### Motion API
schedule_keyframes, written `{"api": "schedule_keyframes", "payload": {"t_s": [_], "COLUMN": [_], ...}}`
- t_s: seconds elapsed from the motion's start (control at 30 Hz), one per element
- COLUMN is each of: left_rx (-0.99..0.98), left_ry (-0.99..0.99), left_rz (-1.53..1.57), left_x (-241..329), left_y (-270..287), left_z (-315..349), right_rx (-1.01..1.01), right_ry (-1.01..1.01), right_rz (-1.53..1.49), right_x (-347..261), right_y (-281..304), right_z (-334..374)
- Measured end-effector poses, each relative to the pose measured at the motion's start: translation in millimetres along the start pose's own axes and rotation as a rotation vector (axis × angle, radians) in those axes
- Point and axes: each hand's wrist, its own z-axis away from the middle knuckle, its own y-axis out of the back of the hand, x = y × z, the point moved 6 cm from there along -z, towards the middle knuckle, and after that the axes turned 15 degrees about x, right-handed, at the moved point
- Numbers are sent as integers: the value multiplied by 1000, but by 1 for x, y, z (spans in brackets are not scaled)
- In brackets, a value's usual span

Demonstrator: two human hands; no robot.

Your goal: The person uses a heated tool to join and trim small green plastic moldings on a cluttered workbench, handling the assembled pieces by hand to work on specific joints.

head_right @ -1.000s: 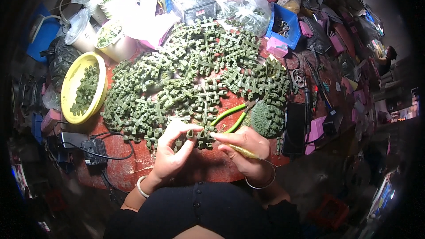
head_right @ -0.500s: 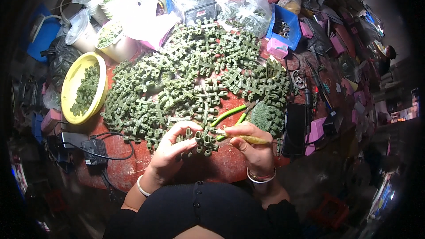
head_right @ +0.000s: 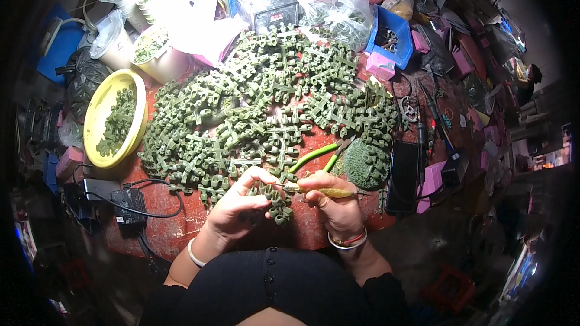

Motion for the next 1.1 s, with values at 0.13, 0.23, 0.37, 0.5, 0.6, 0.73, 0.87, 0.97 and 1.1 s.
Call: {"api": "schedule_keyframes", "payload": {"t_s": [0.13,0.23,0.37,0.5,0.6,0.73,0.87,0.97,1.1], "left_rx": [-43,-84,-85,-142,-147,-167,-124,71,171], "left_ry": [51,77,135,134,118,97,-64,-169,-190], "left_rz": [93,175,246,277,277,252,95,-92,-115], "left_x": [-2,-4,-10,-9,-9,-11,-2,11,15], "left_y": [-2,-1,0,0,0,1,-3,-3,-1], "left_z": [0,0,0,0,1,-1,0,1,4], "right_rx": [-17,-81,-104,-79,-123,-132,-143,107,-130], "right_ry": [7,28,111,193,238,210,386,261,482], "right_rz": [-73,-70,5,107,120,164,254,191,609], "right_x": [0,-1,-1,-11,-15,-16,-25,-25,-47], "right_y": [-6,-10,-14,-19,-20,-21,-25,-12,-35], "right_z": [4,5,3,7,8,8,5,7,10]}}
